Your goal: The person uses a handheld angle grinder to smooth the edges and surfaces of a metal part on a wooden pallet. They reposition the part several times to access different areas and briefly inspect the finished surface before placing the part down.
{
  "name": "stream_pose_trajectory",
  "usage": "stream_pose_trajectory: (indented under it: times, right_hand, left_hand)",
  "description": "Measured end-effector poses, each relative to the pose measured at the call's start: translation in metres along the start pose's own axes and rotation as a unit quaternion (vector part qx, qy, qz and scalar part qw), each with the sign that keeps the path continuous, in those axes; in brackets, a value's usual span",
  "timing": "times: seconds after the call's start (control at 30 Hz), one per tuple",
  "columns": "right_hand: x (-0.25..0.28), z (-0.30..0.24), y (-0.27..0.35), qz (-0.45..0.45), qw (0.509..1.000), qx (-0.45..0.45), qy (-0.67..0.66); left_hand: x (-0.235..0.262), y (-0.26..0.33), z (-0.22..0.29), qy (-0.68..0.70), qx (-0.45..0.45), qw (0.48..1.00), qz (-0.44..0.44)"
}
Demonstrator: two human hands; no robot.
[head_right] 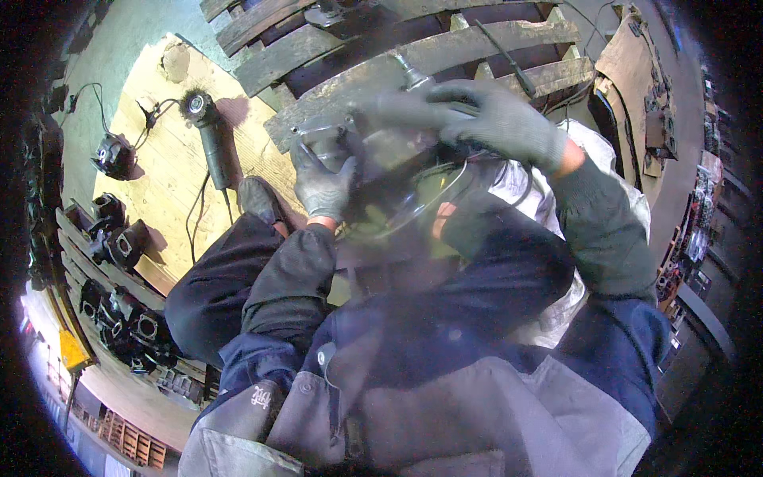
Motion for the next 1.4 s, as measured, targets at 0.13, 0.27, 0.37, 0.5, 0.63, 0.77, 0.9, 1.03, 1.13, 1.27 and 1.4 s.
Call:
stream_pose_trajectory:
  times: [0.13,0.27,0.37,0.5,0.63,0.77,0.9,1.03,1.13,1.27,1.4]
  right_hand:
    - [-0.006,0.082,0.042,0.155,0.953,-0.064,-0.251]
    - [-0.012,0.164,0.035,0.214,0.918,-0.062,-0.328]
    - [-0.019,0.211,0.01,0.242,0.926,-0.065,-0.282]
    - [-0.049,0.248,-0.021,0.238,0.963,-0.109,-0.06]
    - [-0.07,0.267,-0.027,0.166,0.975,-0.131,0.068]
    - [-0.055,0.269,-0.025,0.146,0.969,-0.14,0.145]
    - [-0.036,0.237,-0.012,0.179,0.966,-0.126,0.135]
    - [-0.015,0.173,0.019,0.189,0.981,-0.044,-0.001]
    - [-0.016,0.119,0.052,0.189,0.981,0.005,-0.046]
    - [-0.051,0.074,0.089,0.144,0.972,-0.004,-0.186]
    - [-0.091,0.046,0.111,0.144,0.944,0.024,-0.295]
  left_hand:
    - [0.001,0.001,0.0,0.017,0.005,0.999,-0.029]
    - [0.006,0.002,0.004,-0.031,-0.013,0.999,-0.01]
    - [0.002,0.001,-0.001,-0.007,0.03,0.998,-0.051]
    - [-0.002,-0.001,-0.009,-0.053,-0.002,0.998,-0.036]
    - [-0.004,-0.003,-0.012,-0.033,-0.01,0.999,-0.038]
    - [0.008,-0.01,0.011,0.049,-0.057,0.997,0.006]
    - [0.013,-0.02,0.031,0.072,0.109,0.991,-0.027]
    - [0.019,-0.028,0.024,-0.017,0.159,0.985,-0.058]
    - [0.028,-0.027,0.007,0.161,0.097,0.977,-0.101]
    - [0.044,0.014,0.001,0.604,0.126,0.728,-0.298]
    - [0.078,0.062,0.029,0.676,0.103,0.621,-0.382]
Point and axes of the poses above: each hand's wrist, its own y-axis away from the middle knuckle, its own x-axis out of the back of the hand, z = x × y, the point moved 3 cm from there along -y, towards the middle knuckle, and after that the axes turned 4 degrees about y, right-handed, at the moved point
